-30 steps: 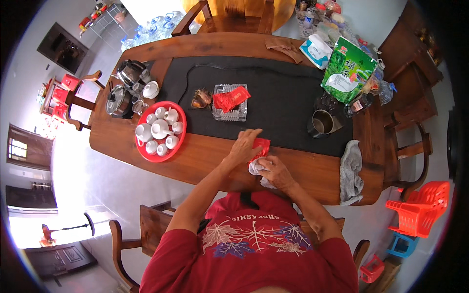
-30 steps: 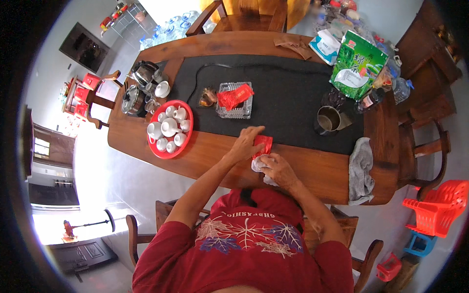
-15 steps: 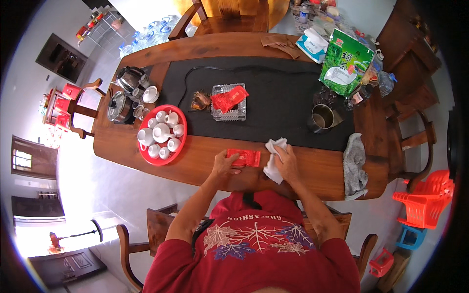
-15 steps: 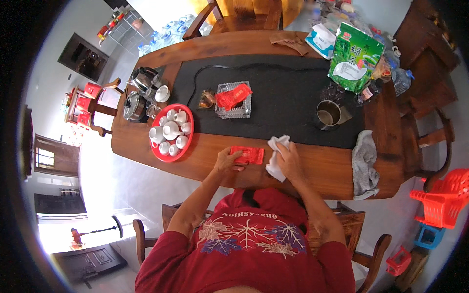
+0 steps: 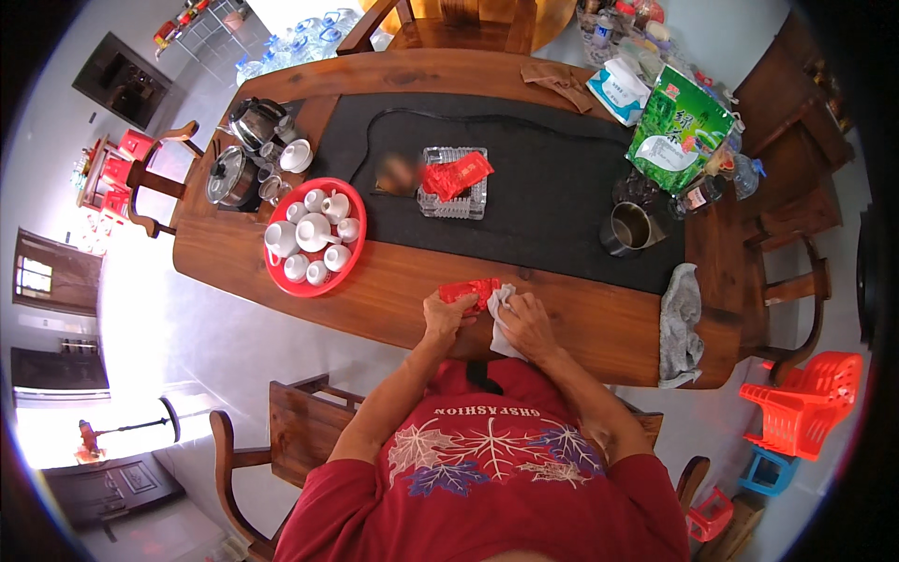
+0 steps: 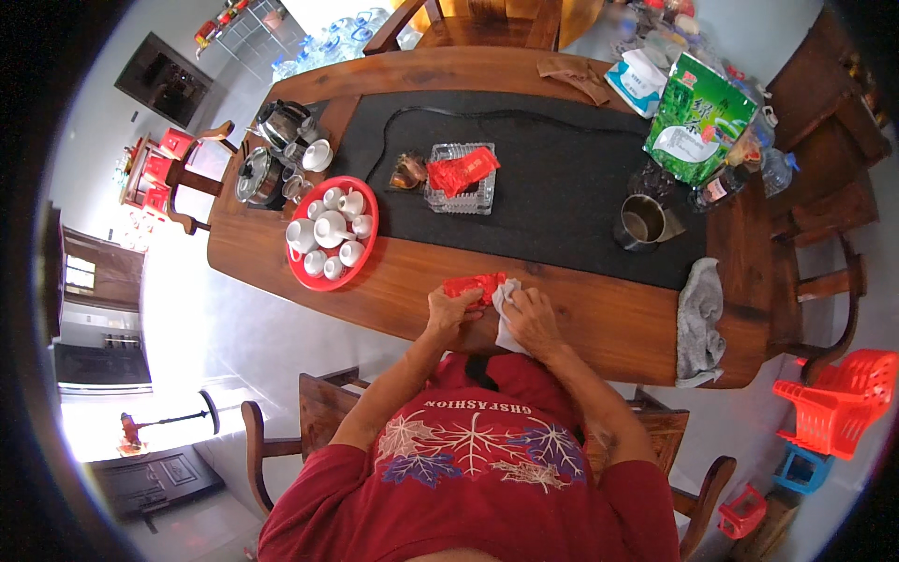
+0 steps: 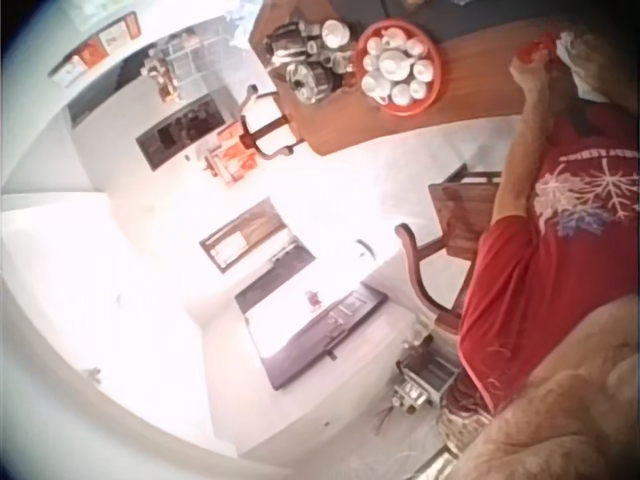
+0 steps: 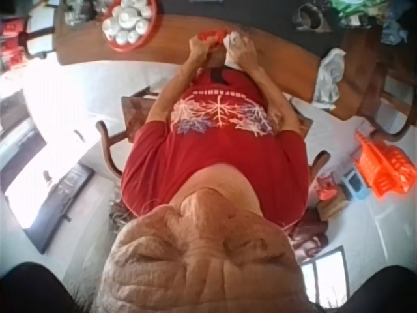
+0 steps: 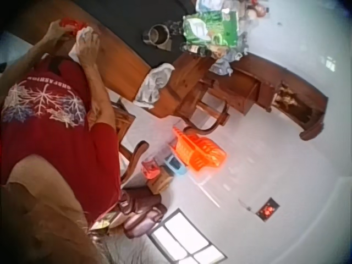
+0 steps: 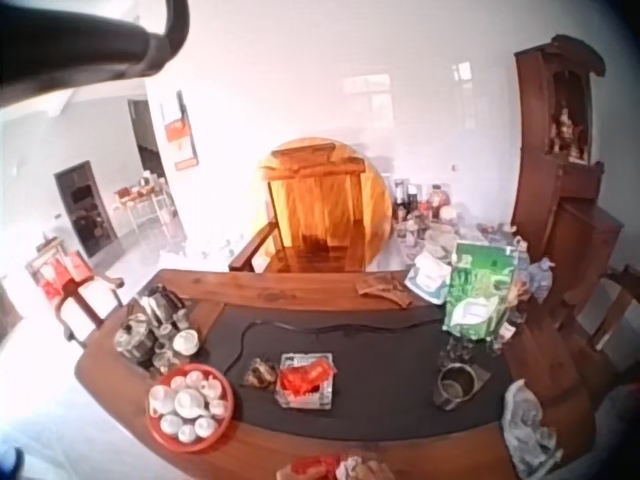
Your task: The person wipes a clear square glass ashtray with a white cloth, then proceeds to wipe several small red rectangular packets. The person handles the items one at a time, rotating them to clean different sides before placing them back on the table.
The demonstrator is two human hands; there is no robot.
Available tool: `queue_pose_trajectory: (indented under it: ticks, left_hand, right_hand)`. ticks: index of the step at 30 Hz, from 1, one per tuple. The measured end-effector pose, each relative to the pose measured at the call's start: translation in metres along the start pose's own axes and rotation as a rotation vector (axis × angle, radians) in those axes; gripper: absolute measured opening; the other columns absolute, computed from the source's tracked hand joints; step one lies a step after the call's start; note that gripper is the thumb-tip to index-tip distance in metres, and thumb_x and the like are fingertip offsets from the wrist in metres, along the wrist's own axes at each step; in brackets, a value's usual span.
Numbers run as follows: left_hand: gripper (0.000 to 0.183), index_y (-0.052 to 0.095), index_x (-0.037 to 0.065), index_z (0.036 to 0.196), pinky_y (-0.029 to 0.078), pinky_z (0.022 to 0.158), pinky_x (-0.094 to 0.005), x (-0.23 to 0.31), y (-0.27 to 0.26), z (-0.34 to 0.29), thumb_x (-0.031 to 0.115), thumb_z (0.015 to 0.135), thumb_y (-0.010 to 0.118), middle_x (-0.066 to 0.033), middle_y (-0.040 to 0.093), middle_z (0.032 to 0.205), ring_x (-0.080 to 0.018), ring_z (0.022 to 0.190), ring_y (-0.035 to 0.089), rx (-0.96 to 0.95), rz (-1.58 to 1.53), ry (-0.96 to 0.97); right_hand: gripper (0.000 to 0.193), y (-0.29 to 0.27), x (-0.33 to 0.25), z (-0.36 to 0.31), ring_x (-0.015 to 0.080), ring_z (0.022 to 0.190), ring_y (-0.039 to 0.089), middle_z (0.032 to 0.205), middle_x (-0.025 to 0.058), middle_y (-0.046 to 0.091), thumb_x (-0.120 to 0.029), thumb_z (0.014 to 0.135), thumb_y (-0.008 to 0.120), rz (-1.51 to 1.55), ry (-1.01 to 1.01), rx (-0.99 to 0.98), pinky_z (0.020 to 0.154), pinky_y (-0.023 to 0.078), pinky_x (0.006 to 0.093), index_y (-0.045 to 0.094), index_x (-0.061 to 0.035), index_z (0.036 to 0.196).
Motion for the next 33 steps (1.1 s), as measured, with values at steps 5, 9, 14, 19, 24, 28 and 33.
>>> queue_pose_trajectory:
  ticks: [5, 9, 14, 19, 24, 28, 33]
  left_hand:
    - [0.028, 0.061, 0.001, 0.096, 0.057, 0.05, -0.03, 0.008, 0.004, -0.001, 0.009, 0.072, 0.074, -0.0102, 0.066, 0.087, -0.0188, 0.066, 0.066, -0.049, 0.055, 0.015]
    - [0.027, 0.061, 0.001, 0.097, 0.057, 0.053, -0.0322, 0.011, 0.001, -0.002, 0.011, 0.075, 0.073, -0.0104, 0.065, 0.088, -0.0202, 0.07, 0.065, -0.05, 0.133, 0.015]
    - [0.023, 0.061, 0.0, 0.098, 0.057, 0.054, -0.0332, 0.0, -0.003, 0.004, 0.017, 0.083, 0.066, -0.0091, 0.065, 0.089, -0.0209, 0.073, 0.065, -0.093, 0.07, -0.023]
    - [0.024, 0.062, 0.001, 0.098, 0.057, 0.054, -0.0335, 0.003, -0.005, 0.004, 0.023, 0.088, 0.059, -0.0074, 0.065, 0.088, -0.0205, 0.076, 0.064, -0.081, 0.05, -0.012]
    - [0.025, 0.062, 0.001, 0.099, 0.057, 0.053, -0.0365, -0.008, -0.01, 0.02, 0.023, 0.087, 0.06, -0.0096, 0.064, 0.088, -0.0224, 0.073, 0.064, -0.109, 0.062, 0.017]
    - [0.03, 0.061, 0.0, 0.101, 0.058, 0.055, -0.0373, -0.005, -0.008, 0.014, 0.027, 0.087, 0.06, -0.0114, 0.063, 0.089, -0.0239, 0.073, 0.065, -0.11, 0.04, -0.085]
    - [0.028, 0.06, 0.0, 0.1, 0.058, 0.055, -0.0382, -0.006, -0.006, 0.015, 0.025, 0.087, 0.059, -0.0109, 0.063, 0.088, -0.0243, 0.074, 0.065, -0.093, -0.064, -0.058]
  right_hand:
    - [0.024, 0.004, 0.031, -0.009, 0.0332, 0.085, 0.051, 0.096, 0.0146, 0.054, -0.01, 0.076, 0.061, 0.648, 0.195, -0.196, 0.075, 0.043, 0.0416, 0.062, -0.0046, 0.1]
    - [0.038, -0.007, 0.041, 0.022, 0.0345, 0.088, 0.052, 0.099, 0.0191, 0.049, -0.005, 0.076, 0.06, 0.494, 0.374, 0.065, 0.078, 0.045, 0.0407, 0.059, -0.0057, 0.114]
    - [0.036, 0.0, -0.01, 0.042, 0.0312, 0.089, 0.048, 0.107, 0.0133, 0.051, -0.01, 0.073, 0.06, 0.142, 0.032, 0.036, 0.079, 0.044, 0.0409, 0.061, -0.0135, 0.109]
    - [0.036, 0.004, -0.028, 0.031, 0.0312, 0.09, 0.051, 0.108, 0.0118, 0.054, -0.011, 0.071, 0.061, 0.143, -0.118, -0.084, 0.082, 0.045, 0.0401, 0.063, -0.0148, 0.107]
    - [0.041, 0.016, 0.007, 0.034, 0.0337, 0.094, 0.051, 0.108, 0.015, 0.054, -0.01, 0.073, 0.059, 0.462, 0.088, -0.179, 0.083, 0.044, 0.0407, 0.063, -0.0159, 0.113]
    - [0.034, -0.01, -0.014, 0.065, 0.0303, 0.096, 0.049, 0.117, 0.0128, 0.052, -0.006, 0.073, 0.058, 0.195, 0.016, -0.046, 0.083, 0.043, 0.0393, 0.064, -0.0127, 0.107]
    - [0.023, -0.001, -0.028, 0.056, 0.0292, 0.092, 0.047, 0.116, 0.0084, 0.053, -0.006, 0.074, 0.058, 0.095, -0.133, 0.038, 0.083, 0.044, 0.0354, 0.065, -0.0101, 0.096]
Point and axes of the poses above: each hand's wrist, its own z-axis towards the middle knuckle, its own y-axis out of the palm, x = y × z, the point moved 9 cm from there along z, towards the middle knuckle
